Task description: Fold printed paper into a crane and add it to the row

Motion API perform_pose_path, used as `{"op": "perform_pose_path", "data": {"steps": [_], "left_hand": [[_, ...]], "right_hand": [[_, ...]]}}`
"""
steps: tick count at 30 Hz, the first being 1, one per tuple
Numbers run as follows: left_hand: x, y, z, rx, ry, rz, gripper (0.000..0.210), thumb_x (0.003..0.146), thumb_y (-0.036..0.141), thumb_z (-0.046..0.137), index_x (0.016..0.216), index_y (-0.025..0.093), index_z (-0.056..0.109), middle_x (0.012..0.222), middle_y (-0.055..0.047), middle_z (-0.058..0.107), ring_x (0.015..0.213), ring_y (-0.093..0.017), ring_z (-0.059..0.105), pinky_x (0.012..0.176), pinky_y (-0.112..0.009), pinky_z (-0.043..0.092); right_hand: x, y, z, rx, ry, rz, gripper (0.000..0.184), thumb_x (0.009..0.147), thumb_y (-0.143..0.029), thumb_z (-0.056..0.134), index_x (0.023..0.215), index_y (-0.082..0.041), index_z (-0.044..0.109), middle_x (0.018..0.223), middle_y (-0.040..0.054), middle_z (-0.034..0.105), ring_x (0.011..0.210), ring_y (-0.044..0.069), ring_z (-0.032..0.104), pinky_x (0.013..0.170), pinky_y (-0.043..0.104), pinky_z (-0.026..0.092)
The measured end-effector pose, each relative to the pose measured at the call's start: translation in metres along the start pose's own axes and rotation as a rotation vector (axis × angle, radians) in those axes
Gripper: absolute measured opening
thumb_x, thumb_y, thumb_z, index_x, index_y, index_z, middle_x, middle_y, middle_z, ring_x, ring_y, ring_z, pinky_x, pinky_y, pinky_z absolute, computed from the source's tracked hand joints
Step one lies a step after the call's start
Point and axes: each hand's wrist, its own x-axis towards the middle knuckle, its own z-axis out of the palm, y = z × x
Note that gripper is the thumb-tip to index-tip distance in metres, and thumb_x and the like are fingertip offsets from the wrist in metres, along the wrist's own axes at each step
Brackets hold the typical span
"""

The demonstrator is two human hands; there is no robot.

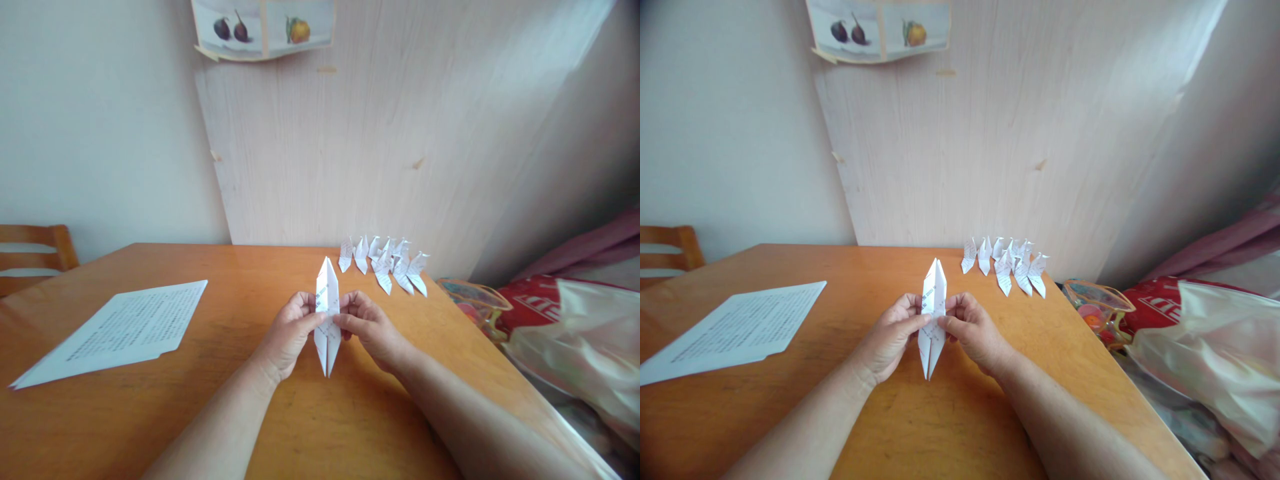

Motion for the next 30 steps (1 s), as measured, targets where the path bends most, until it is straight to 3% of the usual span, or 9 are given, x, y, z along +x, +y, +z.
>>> {"op": "perform_pose_path", "data": {"steps": [4, 8, 12, 17, 20, 26, 28, 30], "left_hand": [[-0.001, 0.000, 0.003, 0.026, 0.023, 0.017, 0.031, 0.077, 0.023, 0.075, 0.092, 0.021, 0.048, 0.081, 0.000, 0.069, 0.072, -0.016, 0.065, 0.070, -0.028, 0.048], [-0.002, -0.001, 0.003, 0.109, -0.019, 0.009, 0.030, 0.078, 0.025, 0.074, 0.091, 0.021, 0.048, 0.079, 0.001, 0.068, 0.070, -0.016, 0.064, 0.068, -0.027, 0.047], [-0.004, 0.000, 0.002, 0.187, -0.066, -0.013, 0.027, 0.079, 0.026, 0.071, 0.092, 0.022, 0.047, 0.076, 0.002, 0.065, 0.066, -0.014, 0.061, 0.062, -0.025, 0.044], [-0.005, -0.001, 0.000, 0.262, -0.080, 0.015, 0.025, 0.081, 0.023, 0.068, 0.095, 0.023, 0.048, 0.078, 0.001, 0.065, 0.065, -0.013, 0.058, 0.059, -0.024, 0.042], [-0.002, -0.004, -0.003, 0.281, 0.026, 0.038, 0.030, 0.080, 0.029, 0.072, 0.102, 0.022, 0.053, 0.085, -0.002, 0.067, 0.070, -0.016, 0.061, 0.062, -0.025, 0.043], [0.009, -0.009, -0.012, 0.318, 0.444, 0.236, 0.051, 0.066, 0.032, 0.087, 0.107, 0.020, 0.060, 0.112, -0.008, 0.062, 0.104, -0.020, 0.058, 0.088, -0.030, 0.045], [0.011, -0.010, -0.013, 0.243, 0.529, 0.226, 0.058, 0.064, 0.034, 0.089, 0.111, 0.021, 0.057, 0.119, -0.008, 0.059, 0.112, -0.020, 0.056, 0.094, -0.031, 0.042], [0.012, -0.010, -0.012, 0.135, 0.519, 0.129, 0.059, 0.066, 0.040, 0.088, 0.113, 0.021, 0.057, 0.121, -0.008, 0.060, 0.114, -0.020, 0.055, 0.093, -0.031, 0.041]], "right_hand": [[0.000, 0.000, 0.000, -0.012, 0.043, 0.035, 0.034, 0.077, -0.033, 0.077, 0.098, -0.023, 0.054, 0.074, -0.0028, 0.061, 0.062, 0.013, 0.054, 0.058, 0.027, 0.040], [-0.002, -0.005, -0.001, -0.074, -0.025, 0.084, 0.025, 0.079, -0.036, 0.075, 0.091, -0.020, 0.062, 0.077, -0.0004, 0.062, 0.063, 0.013, 0.053, 0.058, 0.028, 0.039], [-0.003, -0.008, -0.001, -0.078, -0.006, 0.115, 0.023, 0.081, -0.040, 0.072, 0.083, -0.018, 0.065, 0.069, -0.0006, 0.060, 0.058, 0.012, 0.048, 0.055, 0.027, 0.035], [0.000, -0.005, -0.002, 0.003, 0.025, 0.124, 0.017, 0.074, -0.029, 0.075, 0.082, -0.016, 0.067, 0.071, 0.0008, 0.061, 0.057, 0.010, 0.046, 0.053, 0.026, 0.033], [0.003, -0.003, -0.004, 0.024, 0.065, 0.099, 0.019, 0.073, -0.029, 0.076, 0.084, -0.017, 0.067, 0.073, 0.0012, 0.063, 0.058, 0.011, 0.049, 0.055, 0.026, 0.035], [0.008, 0.003, -0.011, 0.076, 0.283, 0.050, 0.025, 0.072, -0.033, 0.079, 0.088, -0.019, 0.065, 0.076, 0.0018, 0.067, 0.063, 0.014, 0.057, 0.060, 0.028, 0.043], [0.009, 0.002, -0.013, 0.137, 0.318, 0.036, 0.028, 0.072, -0.033, 0.081, 0.091, -0.020, 0.065, 0.081, 0.0021, 0.069, 0.067, 0.014, 0.060, 0.063, 0.028, 0.046], [0.010, 0.001, -0.013, 0.216, 0.343, 0.036, 0.031, 0.070, -0.032, 0.083, 0.092, -0.020, 0.064, 0.081, 0.0012, 0.069, 0.069, 0.013, 0.062, 0.064, 0.027, 0.048]]}}
